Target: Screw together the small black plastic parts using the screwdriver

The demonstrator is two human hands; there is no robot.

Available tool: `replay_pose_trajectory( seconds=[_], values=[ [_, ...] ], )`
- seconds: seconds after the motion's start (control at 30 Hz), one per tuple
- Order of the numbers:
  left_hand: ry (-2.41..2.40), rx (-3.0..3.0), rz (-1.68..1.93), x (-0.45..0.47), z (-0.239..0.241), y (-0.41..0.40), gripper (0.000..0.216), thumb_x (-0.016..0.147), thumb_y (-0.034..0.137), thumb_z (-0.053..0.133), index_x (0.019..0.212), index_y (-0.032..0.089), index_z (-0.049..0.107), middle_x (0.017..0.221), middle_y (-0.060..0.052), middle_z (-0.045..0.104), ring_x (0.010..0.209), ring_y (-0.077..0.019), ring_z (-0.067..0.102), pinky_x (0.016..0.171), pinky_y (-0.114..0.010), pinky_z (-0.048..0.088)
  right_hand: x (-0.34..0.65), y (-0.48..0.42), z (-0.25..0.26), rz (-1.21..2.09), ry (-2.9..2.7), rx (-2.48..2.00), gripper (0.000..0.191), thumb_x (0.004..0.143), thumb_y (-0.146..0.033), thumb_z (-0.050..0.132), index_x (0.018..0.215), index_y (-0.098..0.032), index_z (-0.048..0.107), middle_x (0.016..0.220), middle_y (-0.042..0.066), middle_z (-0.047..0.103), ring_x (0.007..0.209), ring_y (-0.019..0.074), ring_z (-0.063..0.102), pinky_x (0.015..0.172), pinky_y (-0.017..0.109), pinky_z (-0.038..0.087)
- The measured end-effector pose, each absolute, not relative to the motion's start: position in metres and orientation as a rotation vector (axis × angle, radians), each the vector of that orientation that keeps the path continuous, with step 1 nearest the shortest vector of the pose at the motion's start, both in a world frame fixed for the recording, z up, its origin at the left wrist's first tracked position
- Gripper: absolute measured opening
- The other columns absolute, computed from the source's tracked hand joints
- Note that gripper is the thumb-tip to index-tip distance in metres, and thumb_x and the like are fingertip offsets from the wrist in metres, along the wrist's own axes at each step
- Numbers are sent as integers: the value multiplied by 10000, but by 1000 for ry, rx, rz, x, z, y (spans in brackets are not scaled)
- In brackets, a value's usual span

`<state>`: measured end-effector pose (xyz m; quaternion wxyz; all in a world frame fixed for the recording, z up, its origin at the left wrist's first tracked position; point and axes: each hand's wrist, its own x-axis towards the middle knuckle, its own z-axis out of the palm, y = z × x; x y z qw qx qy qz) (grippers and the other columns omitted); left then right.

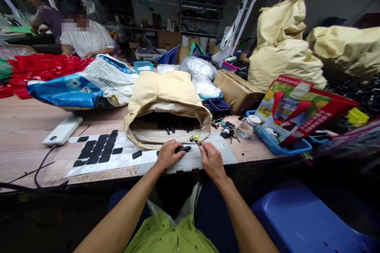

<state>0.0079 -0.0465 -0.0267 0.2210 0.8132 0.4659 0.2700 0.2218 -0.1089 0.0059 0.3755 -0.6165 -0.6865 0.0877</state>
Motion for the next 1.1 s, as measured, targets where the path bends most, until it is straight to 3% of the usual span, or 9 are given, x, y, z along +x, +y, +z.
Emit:
replay_pose_trajectory(
  seconds=[0.77, 1.1],
  values=[
    [1308, 2191, 748, 8, -21, -48, 184, 839, 292, 702, 1007, 245, 762, 895, -30, 671, 937, -220, 607, 872, -338, 437, 201, -112, 10, 143, -1819, -1693, 301, 1009, -238, 449, 1208, -213, 673, 1069, 61, 702, 1002, 180, 640, 894, 261, 472],
    [1266, 2207, 696, 4, -23, -45, 280, 987, 358, 517, 1077, 222, 745, 985, -55, 689, 980, -215, 606, 898, -347, 431, 234, -72, -10, -179, -1886, -2020, 226, 976, -238, 554, 1154, -242, 693, 1031, 56, 643, 947, 198, 542, 787, 289, 376]
  ],
)
